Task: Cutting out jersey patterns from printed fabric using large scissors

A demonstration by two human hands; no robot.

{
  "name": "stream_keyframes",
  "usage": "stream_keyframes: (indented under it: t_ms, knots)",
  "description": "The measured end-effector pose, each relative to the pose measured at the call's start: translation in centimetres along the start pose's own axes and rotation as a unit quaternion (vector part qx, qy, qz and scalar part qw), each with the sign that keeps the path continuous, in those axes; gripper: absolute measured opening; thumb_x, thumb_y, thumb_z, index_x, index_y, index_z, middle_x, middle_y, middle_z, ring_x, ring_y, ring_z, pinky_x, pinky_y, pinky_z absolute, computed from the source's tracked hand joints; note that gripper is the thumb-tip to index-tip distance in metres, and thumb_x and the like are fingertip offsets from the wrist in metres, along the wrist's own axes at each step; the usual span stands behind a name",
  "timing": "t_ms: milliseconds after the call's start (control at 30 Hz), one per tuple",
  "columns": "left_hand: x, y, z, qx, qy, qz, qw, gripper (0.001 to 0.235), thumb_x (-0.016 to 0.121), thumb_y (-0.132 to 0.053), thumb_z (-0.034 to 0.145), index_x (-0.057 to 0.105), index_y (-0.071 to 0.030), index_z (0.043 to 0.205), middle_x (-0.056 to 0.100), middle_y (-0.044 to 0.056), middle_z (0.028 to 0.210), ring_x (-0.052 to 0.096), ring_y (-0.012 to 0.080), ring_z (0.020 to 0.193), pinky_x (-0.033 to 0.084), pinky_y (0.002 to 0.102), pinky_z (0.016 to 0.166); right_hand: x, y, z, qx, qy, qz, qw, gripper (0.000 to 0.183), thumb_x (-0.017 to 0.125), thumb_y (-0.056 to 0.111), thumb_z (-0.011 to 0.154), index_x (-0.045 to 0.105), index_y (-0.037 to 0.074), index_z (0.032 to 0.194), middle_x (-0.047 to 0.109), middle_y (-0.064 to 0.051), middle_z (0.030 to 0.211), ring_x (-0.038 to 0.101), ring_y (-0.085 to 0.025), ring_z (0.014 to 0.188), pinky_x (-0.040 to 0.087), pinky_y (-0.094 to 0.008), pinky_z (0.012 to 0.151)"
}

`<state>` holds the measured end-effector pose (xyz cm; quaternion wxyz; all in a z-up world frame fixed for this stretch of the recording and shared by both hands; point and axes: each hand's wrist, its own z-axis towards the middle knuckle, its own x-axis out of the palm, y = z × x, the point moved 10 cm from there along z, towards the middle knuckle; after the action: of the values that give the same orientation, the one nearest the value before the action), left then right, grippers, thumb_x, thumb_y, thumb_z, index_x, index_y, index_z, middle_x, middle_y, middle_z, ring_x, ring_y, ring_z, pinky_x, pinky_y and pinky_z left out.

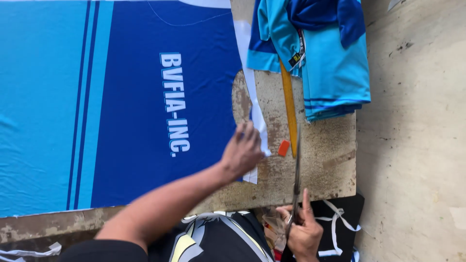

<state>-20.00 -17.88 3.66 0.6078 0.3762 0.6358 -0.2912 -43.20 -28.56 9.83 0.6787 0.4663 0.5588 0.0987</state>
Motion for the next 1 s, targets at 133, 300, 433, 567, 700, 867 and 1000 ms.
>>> stream_keyframes:
  t_ms: [133,300,433,567,700,867,1000]
  knots:
    - [2.1,-7.6,-4.0,-0.051,-0.041,-0.117,0.991,0.081,0.067,-0.065,0.097,0.067,0.002,0.141,0.061,0.020,0.141,0.047,0.0398,0.146,0.023,0.058,0.130,-2.3,-1.4,0.6,0.042,0.001,-0.031,0.999,0.096,0.085,0.017,0.090,0.037,0.011,0.173,0.086,0.001,0.097,0.077,-0.006,0.068,0.065,-0.022,0.067]
    - [1.3,-11.5,-8.8,0.060,0.072,-0.202,0.975,0.041,0.071,-0.039,0.096,0.082,-0.009,0.122,0.052,0.030,0.141,0.040,0.0518,0.143,0.028,0.073,0.125,-3.4,-1.1,2.1,0.022,0.021,0.006,1.000,0.094,0.083,0.011,0.092,0.036,0.007,0.173,0.083,-0.007,0.098,0.070,-0.010,0.054,0.065,-0.023,0.052]
    - [0.4,-9.4,-11.5,0.117,0.134,-0.513,0.840,0.051,0.060,-0.057,0.099,0.082,-0.015,0.115,0.077,0.009,0.126,0.064,0.0306,0.128,0.047,0.059,0.095,-3.5,-0.1,2.5,0.030,0.018,0.032,0.999,0.096,0.085,0.005,0.089,0.040,0.008,0.174,0.081,-0.006,0.093,0.060,-0.006,0.054,0.058,-0.020,0.059]
    - [-1.4,15.9,-20.1,-0.348,-0.162,-0.286,0.878,0.056,0.098,-0.039,0.078,0.079,-0.030,0.130,0.079,0.004,0.125,0.071,0.0304,0.119,0.051,0.047,0.101,-2.7,-0.2,3.2,0.010,0.047,-0.010,0.999,0.096,0.088,0.007,0.085,0.046,0.006,0.171,0.077,-0.002,0.082,0.052,-0.007,0.052,0.054,-0.023,0.058]
    - [1.8,25.6,-34.8,-0.567,-0.018,-0.231,0.790,0.098,0.092,-0.063,0.074,0.054,-0.035,0.160,0.044,0.026,0.163,0.040,0.0467,0.146,0.040,0.070,0.108,-1.3,0.8,4.9,-0.002,0.065,0.027,0.998,0.096,0.087,0.009,0.084,0.048,0.009,0.172,0.081,0.001,0.083,0.049,-0.001,0.059,0.053,-0.018,0.061]
    - [8.6,24.6,-41.8,-0.652,0.204,-0.357,0.637,0.152,0.091,-0.072,0.063,-0.014,-0.055,0.172,-0.032,0.011,0.181,-0.025,0.0521,0.163,0.002,0.086,0.122,1.2,2.3,6.2,-0.056,0.109,0.025,0.992,0.103,0.091,0.010,0.078,0.049,0.006,0.172,0.079,-0.001,0.080,0.054,0.001,0.067,0.050,-0.016,0.078]
    - [8.9,24.4,-43.6,-0.646,0.190,-0.367,0.642,0.150,0.092,-0.073,0.061,-0.007,-0.056,0.173,-0.029,0.007,0.182,-0.024,0.0529,0.164,0.007,0.087,0.121,2.9,3.2,6.6,-0.060,0.170,-0.019,0.983,0.104,0.092,0.012,0.075,0.050,0.010,0.170,0.082,-0.001,0.079,0.047,-0.005,0.065,0.052,-0.021,0.070]
